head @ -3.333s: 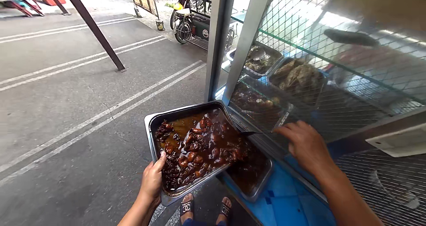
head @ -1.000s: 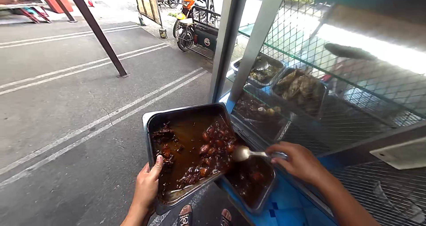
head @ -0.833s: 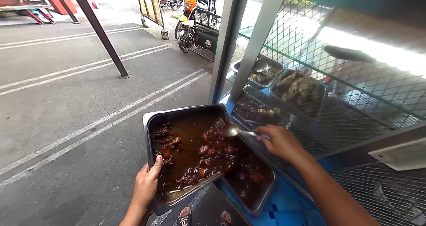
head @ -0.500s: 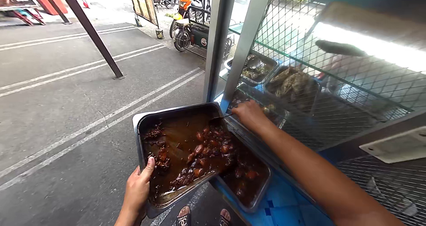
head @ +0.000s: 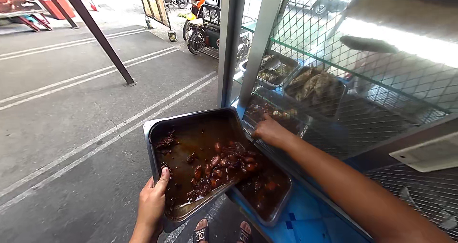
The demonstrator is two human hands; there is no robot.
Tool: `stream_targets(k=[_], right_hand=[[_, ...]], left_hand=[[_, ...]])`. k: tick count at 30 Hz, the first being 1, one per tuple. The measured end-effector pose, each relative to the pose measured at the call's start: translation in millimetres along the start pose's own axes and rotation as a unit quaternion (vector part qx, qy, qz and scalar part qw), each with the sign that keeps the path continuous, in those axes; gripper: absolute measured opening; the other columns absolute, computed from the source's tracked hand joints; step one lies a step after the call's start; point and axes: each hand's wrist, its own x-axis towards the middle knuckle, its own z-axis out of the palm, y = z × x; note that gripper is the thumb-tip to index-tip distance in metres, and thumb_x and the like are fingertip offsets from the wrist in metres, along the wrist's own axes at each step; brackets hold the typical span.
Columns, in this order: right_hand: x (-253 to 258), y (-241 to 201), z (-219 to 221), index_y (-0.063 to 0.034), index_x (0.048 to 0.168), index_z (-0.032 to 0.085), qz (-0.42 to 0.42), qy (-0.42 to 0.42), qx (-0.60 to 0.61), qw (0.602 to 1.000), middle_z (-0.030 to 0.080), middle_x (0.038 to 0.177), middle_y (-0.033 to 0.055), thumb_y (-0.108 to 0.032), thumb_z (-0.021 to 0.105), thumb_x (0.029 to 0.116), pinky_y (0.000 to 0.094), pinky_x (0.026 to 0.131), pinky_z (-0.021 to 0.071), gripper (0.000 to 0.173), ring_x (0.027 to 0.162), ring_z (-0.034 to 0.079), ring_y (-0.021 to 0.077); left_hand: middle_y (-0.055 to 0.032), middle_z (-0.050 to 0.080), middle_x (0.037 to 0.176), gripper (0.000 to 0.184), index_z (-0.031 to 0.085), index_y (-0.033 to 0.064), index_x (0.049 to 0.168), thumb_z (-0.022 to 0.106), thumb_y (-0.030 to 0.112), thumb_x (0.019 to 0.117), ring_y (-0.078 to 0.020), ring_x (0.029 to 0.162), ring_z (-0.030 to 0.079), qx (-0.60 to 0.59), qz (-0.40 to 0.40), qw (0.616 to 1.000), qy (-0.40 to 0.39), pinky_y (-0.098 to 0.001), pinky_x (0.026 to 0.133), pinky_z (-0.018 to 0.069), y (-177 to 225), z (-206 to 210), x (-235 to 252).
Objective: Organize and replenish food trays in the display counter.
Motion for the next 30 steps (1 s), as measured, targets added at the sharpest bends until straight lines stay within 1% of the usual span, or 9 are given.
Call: stream_targets(k=[3,6,10,12,18,21,25,28,30], right_hand=[[-18,-5,-2,-0.0118,0.108,0.076,0.03,-0.029,0.002,0.999,0.074,0.101,0.0117,-0.007,0.052,0.1033,0.0532,0.106,0.0383,0.025,0.103,0.068,0.029],[-41,-9,0,-0.0125,0.106,0.077,0.06,-0.005,-0.011,0.998,0.074,0.098,0.0107,-0.01,0.054,0.1037,0.052,0.102,0.0415,0.023,0.099,0.069,0.0281],[-74,-16,5,-0.0125,0.097,0.078,0.089,0.064,-0.06,0.992,0.073,0.087,0.0093,-0.006,0.065,0.0956,0.0525,0.093,0.0474,0.014,0.087,0.069,0.028],[-89,-21,10,-0.0113,0.096,0.078,0.11,0.089,-0.07,0.987,0.072,0.085,0.0091,-0.005,0.07,0.0917,0.0516,0.088,0.0494,0.011,0.083,0.069,0.0278],[-113,-26,14,-0.0113,0.097,0.078,0.159,0.188,-0.034,0.969,0.072,0.086,0.0087,0.001,0.081,0.0799,0.0527,0.081,0.0529,0.021,0.083,0.07,0.0294],[-105,-24,8,-0.0125,0.1,0.078,0.163,0.255,-0.03,0.953,0.072,0.087,0.0083,0.006,0.078,0.0772,0.0512,0.075,0.0546,0.029,0.083,0.07,0.0296],[-74,-31,1,-0.014,0.104,0.078,0.125,0.331,-0.028,0.935,0.07,0.084,0.0073,0.007,0.073,0.0795,0.0497,0.073,0.0537,0.032,0.078,0.068,0.0282],[-44,-36,0,-0.0178,0.104,0.079,0.079,0.36,-0.043,0.929,0.066,0.078,0.0055,0.004,0.073,0.0817,0.0455,0.07,0.0515,0.031,0.073,0.065,0.0248],[-27,-37,0,-0.0188,0.102,0.079,0.056,0.361,-0.047,0.93,0.067,0.079,0.0053,0.002,0.073,0.0829,0.0452,0.072,0.0514,0.029,0.074,0.065,0.0242]], left_hand=[[-0.0044,0.073,0.088,0.035,0.066,0.0011,0.116,0.05,0.031,0.107,-0.009,0.078,0.072,0.004,0.011,1.0,-0.012,-0.0284,0.072,0.0617,0,4,3],[-0.0048,0.073,0.089,0.036,0.066,0.0011,0.116,0.05,0.032,0.1069,-0.0097,0.079,0.072,0.005,0.016,1.0,-0.019,-0.0292,0.072,0.0621,-2,5,7],[-0.0027,0.072,0.086,0.035,0.066,0.0022,0.114,0.05,0.033,0.107,-0.0079,0.076,0.071,0.015,0.008,1.0,-0.016,-0.0283,0.07,0.0612,4,1,9],[-0.002,0.072,0.086,0.036,0.066,0.0031,0.115,0.048,0.033,0.1077,-0.0074,0.076,0.071,0.012,0.002,1.0,-0.016,-0.0281,0.07,0.0612,5,-5,12],[-0.0012,0.071,0.088,0.036,0.063,0.0032,0.117,0.045,0.034,0.109,-0.0074,0.078,0.071,-0.031,-0.014,0.999,0.0,-0.0294,0.072,0.0615,2,-26,19],[-0.0014,0.071,0.092,0.038,0.06,0.0032,0.122,0.041,0.034,0.1101,-0.0073,0.083,0.07,-0.039,-0.021,0.999,-0.012,-0.0297,0.077,0.0607,-2,-36,22],[-0.0017,0.071,0.089,0.038,0.061,0.0038,0.117,0.038,0.033,0.1108,-0.0084,0.081,0.071,-0.057,-0.038,0.997,-0.027,-0.031,0.076,0.0611,-7,-38,21],[-0.0044,0.072,0.092,0.041,0.062,0.0026,0.118,0.038,0.035,0.111,-0.0109,0.083,0.072,-0.074,-0.05,0.995,-0.038,-0.0333,0.078,0.0615,-9,-36,19],[-0.0062,0.073,0.091,0.041,0.062,0.002,0.118,0.039,0.034,0.111,-0.0128,0.083,0.073,-0.092,-0.055,0.994,-0.038,-0.0345,0.078,0.0622,-9,-33,17]])
